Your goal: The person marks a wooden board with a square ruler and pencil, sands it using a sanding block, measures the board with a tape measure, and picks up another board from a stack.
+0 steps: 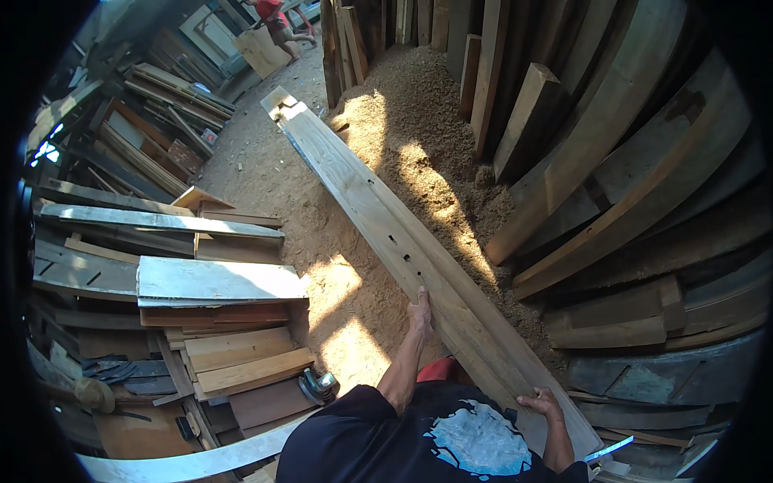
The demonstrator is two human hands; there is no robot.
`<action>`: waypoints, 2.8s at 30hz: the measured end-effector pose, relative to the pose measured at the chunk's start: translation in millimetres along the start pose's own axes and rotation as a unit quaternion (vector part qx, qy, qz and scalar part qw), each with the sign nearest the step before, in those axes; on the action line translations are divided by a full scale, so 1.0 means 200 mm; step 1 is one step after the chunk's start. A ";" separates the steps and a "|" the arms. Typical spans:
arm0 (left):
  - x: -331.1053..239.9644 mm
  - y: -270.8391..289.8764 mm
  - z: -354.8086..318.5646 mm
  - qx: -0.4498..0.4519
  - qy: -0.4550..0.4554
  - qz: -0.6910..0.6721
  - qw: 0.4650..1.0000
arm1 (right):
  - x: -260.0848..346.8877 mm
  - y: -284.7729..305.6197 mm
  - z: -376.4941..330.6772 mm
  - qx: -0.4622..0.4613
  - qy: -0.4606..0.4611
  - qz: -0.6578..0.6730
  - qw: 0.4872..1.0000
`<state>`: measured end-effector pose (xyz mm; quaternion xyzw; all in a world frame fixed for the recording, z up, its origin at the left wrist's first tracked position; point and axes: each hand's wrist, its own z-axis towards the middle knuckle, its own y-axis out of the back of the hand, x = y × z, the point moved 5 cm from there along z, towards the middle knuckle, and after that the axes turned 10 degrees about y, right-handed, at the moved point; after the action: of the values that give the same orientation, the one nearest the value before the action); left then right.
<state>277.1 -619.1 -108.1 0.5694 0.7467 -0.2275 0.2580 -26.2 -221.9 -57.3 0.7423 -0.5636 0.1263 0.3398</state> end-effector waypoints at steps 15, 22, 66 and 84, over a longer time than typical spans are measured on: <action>-0.42 -0.08 -0.29 -0.109 -0.109 0.316 0.936 | 0.72 -0.06 -0.13 0.005 0.117 -0.065 0.991; -0.47 -0.19 -0.36 -0.137 -0.126 0.368 0.911 | 0.61 -0.15 -0.17 -0.013 0.070 -0.233 0.970; 0.07 -0.73 -1.08 0.455 -0.505 0.705 0.201 | 0.25 -0.08 -0.49 -0.375 -0.071 -0.105 0.918; 0.56 -0.88 -1.16 0.397 -0.412 0.801 0.174 | -0.80 0.23 -1.08 -0.405 -0.155 -0.184 0.882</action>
<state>52.4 -434.3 5.4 0.7061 -0.5231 -0.3641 0.3086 -79.0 31.7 27.7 0.6403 -0.4642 -0.2949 0.5363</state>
